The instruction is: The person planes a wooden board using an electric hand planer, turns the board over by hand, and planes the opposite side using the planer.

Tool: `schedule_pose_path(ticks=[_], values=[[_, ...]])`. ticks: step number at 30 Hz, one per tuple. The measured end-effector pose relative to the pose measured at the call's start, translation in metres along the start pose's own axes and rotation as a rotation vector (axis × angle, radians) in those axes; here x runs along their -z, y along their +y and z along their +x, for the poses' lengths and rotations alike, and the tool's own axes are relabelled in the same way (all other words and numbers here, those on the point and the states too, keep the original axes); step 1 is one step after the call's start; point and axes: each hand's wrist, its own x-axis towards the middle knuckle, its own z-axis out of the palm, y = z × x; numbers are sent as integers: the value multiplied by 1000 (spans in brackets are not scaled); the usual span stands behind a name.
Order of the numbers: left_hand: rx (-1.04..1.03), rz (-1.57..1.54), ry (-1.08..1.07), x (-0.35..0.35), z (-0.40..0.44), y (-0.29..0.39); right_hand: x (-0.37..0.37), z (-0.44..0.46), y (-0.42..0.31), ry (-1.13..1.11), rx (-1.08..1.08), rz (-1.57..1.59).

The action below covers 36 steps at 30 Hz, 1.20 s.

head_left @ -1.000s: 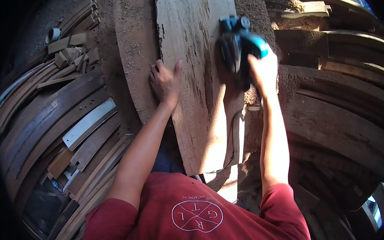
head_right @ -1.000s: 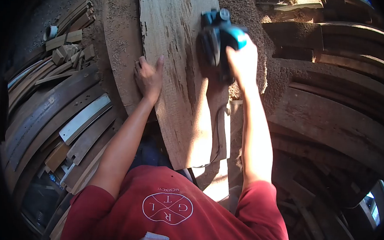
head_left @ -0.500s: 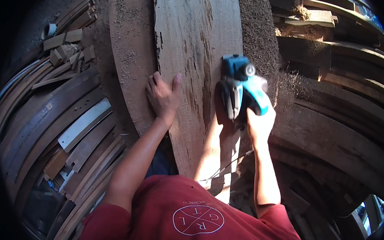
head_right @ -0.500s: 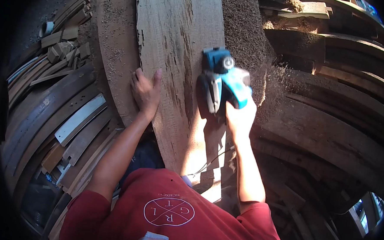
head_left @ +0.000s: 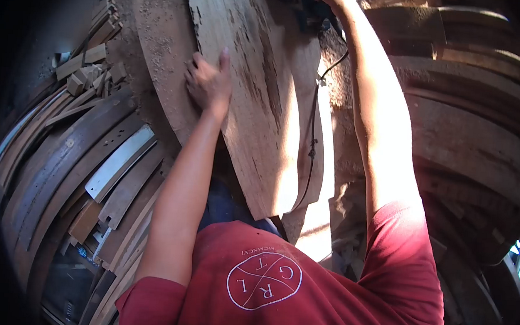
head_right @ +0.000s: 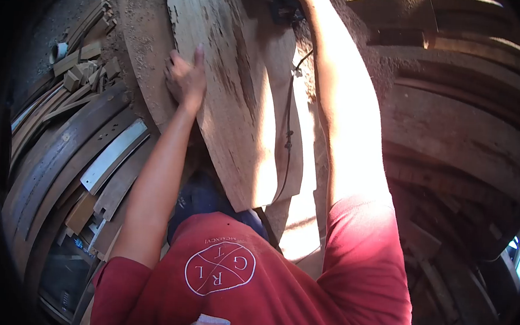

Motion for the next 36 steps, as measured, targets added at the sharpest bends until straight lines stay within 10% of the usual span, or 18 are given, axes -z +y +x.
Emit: schedule_pose_path(ticks=[3,5,7,15,36], values=[[6,9,20,-4,0,-4,18,-79,34,90,414,43],[14,10,23,-15,2,-10,39,-157,65,-126,-225,17],[1,-40,49,-27,9,-18,70,-253,47,-51,66,-46],[-26,-63,100,-29,11,-19,184,-648,55,-67,-758,-107],[-30,-42,-12,6,2,0,39,-162,32,28,-133,-41]])
